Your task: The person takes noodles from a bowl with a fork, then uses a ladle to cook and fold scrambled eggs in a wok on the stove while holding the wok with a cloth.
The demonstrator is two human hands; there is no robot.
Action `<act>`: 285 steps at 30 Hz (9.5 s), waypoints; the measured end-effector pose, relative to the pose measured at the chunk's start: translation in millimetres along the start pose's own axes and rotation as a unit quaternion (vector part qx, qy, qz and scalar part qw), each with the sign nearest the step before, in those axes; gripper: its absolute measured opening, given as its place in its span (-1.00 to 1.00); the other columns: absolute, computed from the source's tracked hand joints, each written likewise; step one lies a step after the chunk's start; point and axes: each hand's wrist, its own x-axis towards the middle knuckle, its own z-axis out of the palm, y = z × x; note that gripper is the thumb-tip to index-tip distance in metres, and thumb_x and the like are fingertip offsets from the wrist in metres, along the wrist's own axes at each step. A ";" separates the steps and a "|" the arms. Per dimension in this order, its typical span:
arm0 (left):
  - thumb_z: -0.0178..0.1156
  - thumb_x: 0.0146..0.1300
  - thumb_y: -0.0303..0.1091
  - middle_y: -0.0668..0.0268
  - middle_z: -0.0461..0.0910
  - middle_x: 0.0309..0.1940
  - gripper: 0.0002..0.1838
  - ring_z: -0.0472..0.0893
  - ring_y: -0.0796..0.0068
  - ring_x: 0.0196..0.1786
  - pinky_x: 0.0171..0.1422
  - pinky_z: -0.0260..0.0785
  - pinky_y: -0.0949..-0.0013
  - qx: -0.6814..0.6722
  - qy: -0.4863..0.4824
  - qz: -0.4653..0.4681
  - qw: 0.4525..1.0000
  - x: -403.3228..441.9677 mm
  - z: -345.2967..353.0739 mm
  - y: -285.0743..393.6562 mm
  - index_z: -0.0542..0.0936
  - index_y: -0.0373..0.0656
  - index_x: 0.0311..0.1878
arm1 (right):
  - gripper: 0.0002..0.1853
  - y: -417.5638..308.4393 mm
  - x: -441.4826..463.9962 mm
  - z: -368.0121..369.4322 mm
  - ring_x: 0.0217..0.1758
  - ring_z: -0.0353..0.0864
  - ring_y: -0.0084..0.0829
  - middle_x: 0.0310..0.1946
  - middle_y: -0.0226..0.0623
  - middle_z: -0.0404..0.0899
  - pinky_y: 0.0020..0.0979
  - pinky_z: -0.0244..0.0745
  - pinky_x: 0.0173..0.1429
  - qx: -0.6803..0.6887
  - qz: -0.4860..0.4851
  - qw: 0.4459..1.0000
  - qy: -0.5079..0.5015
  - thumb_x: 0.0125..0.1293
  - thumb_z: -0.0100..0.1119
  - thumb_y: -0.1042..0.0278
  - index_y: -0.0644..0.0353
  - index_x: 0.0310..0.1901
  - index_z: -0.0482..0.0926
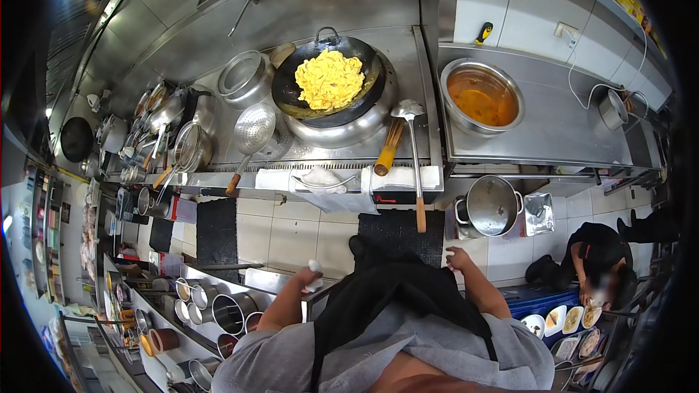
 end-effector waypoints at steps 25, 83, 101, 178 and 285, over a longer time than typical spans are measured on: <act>0.38 0.01 0.07 0.10 0.67 -0.20 -0.38 0.69 0.25 -0.37 -0.51 0.57 0.14 0.039 -0.040 -0.032 0.998 26.6 -0.7 64.8 0.65 -0.28 -0.02 | -0.47 31.8 -50.5 -14.8 -0.45 0.71 -0.30 -0.35 -0.11 0.66 -0.28 0.60 -0.52 -0.021 0.070 0.997 0.038 0.31 0.01 0.49 0.06 0.35 0.37; 0.33 0.07 0.01 0.10 0.64 -0.21 -0.48 0.67 0.23 -0.42 -0.58 0.55 0.16 -0.011 -0.034 -0.036 0.999 13.1 4.5 55.3 0.65 -0.26 -0.07 | -0.46 -29.6 -32.5 -23.1 -0.41 0.72 -0.35 -0.25 -0.12 0.67 -0.35 0.61 -0.49 -0.026 0.057 0.998 0.022 0.29 0.04 0.45 0.06 0.34 0.38; 0.32 0.07 0.02 0.10 0.66 -0.15 -0.46 0.69 0.20 -0.35 -0.54 0.60 0.13 0.030 -0.034 -0.036 0.998 5.4 1.4 72.9 0.66 -0.23 -0.03 | -0.47 -16.9 -32.2 -13.4 -0.43 0.71 -0.34 -0.35 -0.15 0.66 -0.33 0.61 -0.50 -0.002 0.049 0.999 0.014 0.27 0.05 0.45 0.09 0.31 0.42; 0.24 0.34 -0.19 0.27 0.58 -0.13 -0.59 0.61 0.42 -0.20 -0.22 0.51 0.24 -0.551 0.025 0.320 0.770 12.9 -203.7 234.6 0.45 -0.18 0.15 | -0.31 -206.7 8.9 42.5 -0.26 0.59 -0.36 -0.20 -0.23 0.59 -0.29 0.52 -0.35 0.250 -0.059 0.966 0.021 0.35 0.23 0.21 0.01 0.45 0.15; -0.03 0.51 0.01 0.30 0.56 -0.19 -0.55 0.57 0.47 -0.27 -0.21 0.48 0.34 -0.574 0.068 0.309 0.755 25.5 -247.4 230.4 0.45 -0.21 0.15 | -0.39 -654.6 30.1 96.4 -0.68 0.26 -0.64 -0.54 -0.45 0.33 -0.50 0.31 -0.62 0.036 -0.221 0.962 -0.158 0.52 -0.15 0.36 -0.25 0.54 0.06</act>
